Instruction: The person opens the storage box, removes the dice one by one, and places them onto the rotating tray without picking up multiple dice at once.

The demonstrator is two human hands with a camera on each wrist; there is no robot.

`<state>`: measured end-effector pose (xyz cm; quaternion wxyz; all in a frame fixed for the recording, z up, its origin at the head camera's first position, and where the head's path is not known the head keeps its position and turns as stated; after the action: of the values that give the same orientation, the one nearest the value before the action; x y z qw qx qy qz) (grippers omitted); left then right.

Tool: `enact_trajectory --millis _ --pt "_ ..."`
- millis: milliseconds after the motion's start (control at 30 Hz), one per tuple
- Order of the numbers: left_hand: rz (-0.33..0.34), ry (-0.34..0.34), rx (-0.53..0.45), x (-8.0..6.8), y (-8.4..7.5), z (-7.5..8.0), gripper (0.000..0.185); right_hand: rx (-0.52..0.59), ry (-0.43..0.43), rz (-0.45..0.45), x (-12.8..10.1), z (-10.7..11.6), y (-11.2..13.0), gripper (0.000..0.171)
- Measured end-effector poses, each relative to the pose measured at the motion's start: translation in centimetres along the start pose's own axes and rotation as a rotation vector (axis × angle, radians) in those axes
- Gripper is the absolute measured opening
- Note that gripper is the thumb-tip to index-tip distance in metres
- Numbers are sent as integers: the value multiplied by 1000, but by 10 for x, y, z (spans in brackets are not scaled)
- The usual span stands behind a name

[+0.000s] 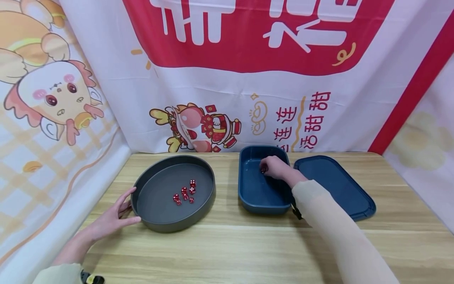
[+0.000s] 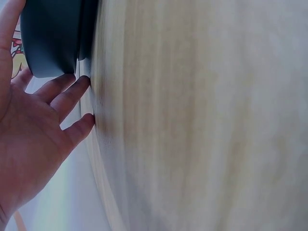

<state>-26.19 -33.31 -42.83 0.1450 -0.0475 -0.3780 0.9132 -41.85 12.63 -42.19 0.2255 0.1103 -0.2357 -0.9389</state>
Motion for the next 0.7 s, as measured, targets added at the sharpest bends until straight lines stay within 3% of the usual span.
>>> enact_trajectory --millis 400,700 --pt "-12 1 11 -1 1 -2 97 24 1 10 -5 0 5 11" --pt "-10 -1 13 -2 -2 0 97 43 -67 92 -19 26 33 15"
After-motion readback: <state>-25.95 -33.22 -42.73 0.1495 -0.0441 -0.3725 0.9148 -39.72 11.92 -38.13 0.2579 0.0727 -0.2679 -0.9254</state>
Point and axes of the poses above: each hand's wrist, its own x-axis towards the middle knuckle, its own z-axis out of the back of the hand, y = z × x, the point moved 9 cm from there along x, towards the middle knuckle, and after that the axes turned 4 degrees about x, right-handed, at the moved point
